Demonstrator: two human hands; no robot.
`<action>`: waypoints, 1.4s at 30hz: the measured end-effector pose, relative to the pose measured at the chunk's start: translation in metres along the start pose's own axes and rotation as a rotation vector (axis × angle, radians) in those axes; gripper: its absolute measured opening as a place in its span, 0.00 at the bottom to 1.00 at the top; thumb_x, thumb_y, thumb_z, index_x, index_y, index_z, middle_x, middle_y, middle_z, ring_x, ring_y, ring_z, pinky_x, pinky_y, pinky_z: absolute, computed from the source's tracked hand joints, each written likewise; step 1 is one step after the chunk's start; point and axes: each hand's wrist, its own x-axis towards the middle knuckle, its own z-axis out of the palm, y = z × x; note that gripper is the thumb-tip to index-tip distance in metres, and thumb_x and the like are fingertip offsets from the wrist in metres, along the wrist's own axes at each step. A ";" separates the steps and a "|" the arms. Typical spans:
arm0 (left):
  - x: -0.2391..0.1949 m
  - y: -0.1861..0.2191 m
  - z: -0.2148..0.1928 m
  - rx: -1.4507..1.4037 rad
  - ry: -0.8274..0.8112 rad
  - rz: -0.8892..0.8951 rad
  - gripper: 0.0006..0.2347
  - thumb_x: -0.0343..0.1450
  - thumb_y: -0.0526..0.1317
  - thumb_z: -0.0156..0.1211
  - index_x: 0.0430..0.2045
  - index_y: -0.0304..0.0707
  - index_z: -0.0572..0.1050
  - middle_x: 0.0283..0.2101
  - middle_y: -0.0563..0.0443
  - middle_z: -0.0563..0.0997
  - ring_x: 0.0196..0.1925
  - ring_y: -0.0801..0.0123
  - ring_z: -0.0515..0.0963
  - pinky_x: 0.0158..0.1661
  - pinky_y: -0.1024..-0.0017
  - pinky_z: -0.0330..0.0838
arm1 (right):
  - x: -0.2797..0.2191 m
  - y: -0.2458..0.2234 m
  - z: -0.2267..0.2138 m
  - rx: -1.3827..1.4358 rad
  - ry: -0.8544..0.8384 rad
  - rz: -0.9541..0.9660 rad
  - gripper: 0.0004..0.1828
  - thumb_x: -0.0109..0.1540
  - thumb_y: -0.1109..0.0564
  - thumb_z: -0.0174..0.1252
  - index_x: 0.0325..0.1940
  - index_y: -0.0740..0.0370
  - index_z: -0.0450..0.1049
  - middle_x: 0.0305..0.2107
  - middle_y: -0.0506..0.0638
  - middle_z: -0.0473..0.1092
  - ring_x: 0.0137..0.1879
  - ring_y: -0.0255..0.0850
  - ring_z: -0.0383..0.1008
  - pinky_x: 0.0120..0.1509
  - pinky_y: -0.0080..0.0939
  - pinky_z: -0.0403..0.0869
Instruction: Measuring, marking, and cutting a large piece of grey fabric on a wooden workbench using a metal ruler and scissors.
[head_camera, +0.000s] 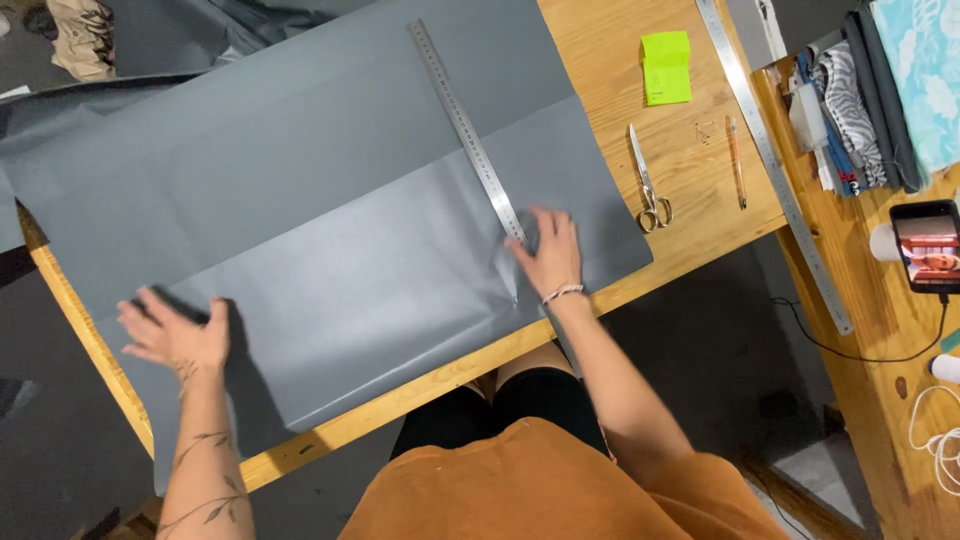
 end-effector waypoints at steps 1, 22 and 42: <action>0.003 0.005 0.009 -0.007 0.023 0.070 0.43 0.64 0.57 0.57 0.72 0.31 0.50 0.74 0.26 0.42 0.75 0.40 0.37 0.64 0.29 0.28 | -0.009 0.005 0.009 0.038 0.016 0.005 0.31 0.61 0.43 0.63 0.63 0.59 0.66 0.51 0.60 0.64 0.56 0.56 0.65 0.60 0.53 0.69; -0.034 0.148 0.052 0.032 -0.238 0.414 0.35 0.70 0.57 0.61 0.69 0.43 0.58 0.73 0.41 0.54 0.76 0.50 0.51 0.68 0.37 0.41 | -0.035 0.121 -0.047 0.021 0.542 0.011 0.22 0.60 0.56 0.63 0.59 0.55 0.75 0.39 0.57 0.69 0.47 0.57 0.74 0.51 0.55 0.74; -0.152 0.182 -0.047 0.446 -0.823 0.141 0.22 0.54 0.64 0.70 0.35 0.60 0.87 0.45 0.51 0.88 0.56 0.53 0.82 0.59 0.54 0.70 | 0.021 0.300 -0.064 -0.044 0.380 0.113 0.23 0.61 0.49 0.64 0.60 0.52 0.76 0.44 0.53 0.68 0.53 0.55 0.72 0.59 0.52 0.72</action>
